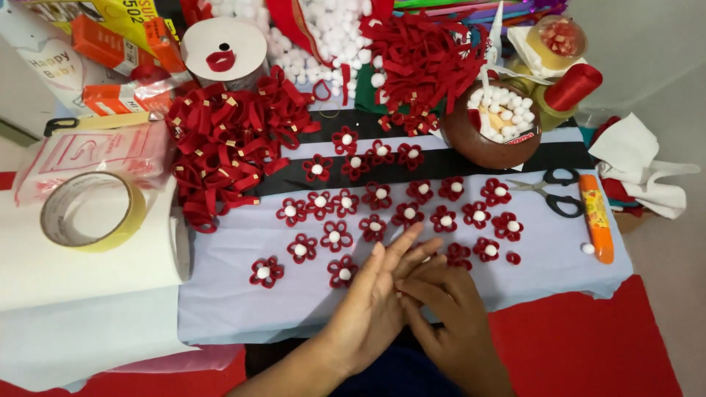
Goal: Assembling small red decorative flowers with white centers by hand on a workspace.
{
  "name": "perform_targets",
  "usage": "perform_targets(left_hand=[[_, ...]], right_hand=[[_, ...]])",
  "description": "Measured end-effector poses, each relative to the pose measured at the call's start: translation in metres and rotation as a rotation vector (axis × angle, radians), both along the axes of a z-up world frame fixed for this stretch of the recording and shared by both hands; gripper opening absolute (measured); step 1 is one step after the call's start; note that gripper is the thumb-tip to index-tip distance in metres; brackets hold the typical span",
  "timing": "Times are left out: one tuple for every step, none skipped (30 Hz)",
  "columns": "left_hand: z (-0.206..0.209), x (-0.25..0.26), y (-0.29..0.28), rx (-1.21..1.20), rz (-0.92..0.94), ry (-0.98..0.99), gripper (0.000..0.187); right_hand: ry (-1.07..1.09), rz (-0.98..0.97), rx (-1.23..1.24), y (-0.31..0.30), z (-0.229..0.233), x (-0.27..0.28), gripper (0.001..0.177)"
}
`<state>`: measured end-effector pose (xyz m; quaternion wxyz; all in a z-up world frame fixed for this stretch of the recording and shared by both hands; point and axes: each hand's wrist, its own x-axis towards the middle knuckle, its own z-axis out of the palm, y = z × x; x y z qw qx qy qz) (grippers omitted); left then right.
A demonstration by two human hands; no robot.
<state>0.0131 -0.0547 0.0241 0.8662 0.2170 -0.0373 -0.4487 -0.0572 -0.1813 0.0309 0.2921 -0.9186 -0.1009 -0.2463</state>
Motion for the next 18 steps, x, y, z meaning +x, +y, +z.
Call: perform_targets(left_hand=[[0.001, 0.0, 0.001, 0.024, -0.002, -0.017, 0.073], [0.002, -0.001, 0.002, 0.05, -0.005, -0.035, 0.074], [-0.002, -0.004, 0.003, 0.049, -0.004, -0.035, 0.074], [-0.005, -0.007, 0.005, 0.111, 0.023, -0.09, 0.071], [-0.008, -0.01, 0.006, 0.173, 0.05, -0.146, 0.068], [0.0, -0.011, 0.014, 0.171, 0.049, -0.148, 0.068], [0.008, -0.012, 0.021, 0.306, 0.01, -0.343, 0.053], [0.017, -0.013, 0.03, 0.44, -0.031, -0.539, 0.039], [0.022, -0.013, 0.031, 0.439, -0.034, -0.542, 0.039], [0.027, -0.015, 0.033, 0.453, 0.005, -0.631, 0.04], [0.032, -0.016, 0.035, 0.466, 0.044, -0.721, 0.042], [0.032, -0.017, 0.035, 0.468, 0.043, -0.72, 0.042], [0.031, -0.018, 0.034, 0.478, 0.088, -0.753, 0.035], [0.03, -0.018, 0.033, 0.486, 0.134, -0.787, 0.029], [0.029, -0.019, 0.033, 0.487, 0.134, -0.787, 0.029], [0.028, -0.019, 0.032, 0.497, 0.138, -0.781, 0.025], [0.026, -0.019, 0.031, 0.508, 0.141, -0.776, 0.022], [0.027, -0.018, 0.031, 0.508, 0.139, -0.775, 0.022]], right_hand=[[-0.023, -0.017, 0.035, 0.002, 0.002, 0.001, 0.016], [-0.047, -0.034, 0.07, 0.005, 0.004, 0.003, 0.011], [-0.046, -0.033, 0.069, 0.003, 0.003, -0.001, 0.011], [-0.031, -0.065, 0.104, 0.002, 0.002, -0.004, 0.013], [-0.015, -0.098, 0.14, 0.0, 0.001, -0.007, 0.014], [-0.017, -0.099, 0.138, -0.003, 0.0, -0.01, 0.014], [-0.045, -0.131, 0.137, -0.006, -0.001, -0.013, 0.015], [-0.073, -0.165, 0.137, -0.009, -0.003, -0.017, 0.015], [-0.076, -0.169, 0.137, -0.011, -0.004, -0.018, 0.015], [-0.111, -0.144, 0.153, -0.012, -0.005, -0.019, 0.017], [-0.146, -0.119, 0.17, -0.013, -0.006, -0.02, 0.019], [-0.145, -0.119, 0.172, -0.011, -0.006, -0.02, 0.019], [-0.158, -0.105, 0.167, -0.01, -0.005, -0.02, 0.019], [-0.172, -0.091, 0.16, -0.009, -0.005, -0.02, 0.019], [-0.173, -0.091, 0.161, -0.009, -0.006, -0.02, 0.019], [-0.18, -0.072, 0.175, -0.008, -0.007, -0.02, 0.021], [-0.188, -0.053, 0.189, -0.008, -0.007, -0.02, 0.023], [-0.187, -0.054, 0.19, -0.007, -0.007, -0.02, 0.023]])
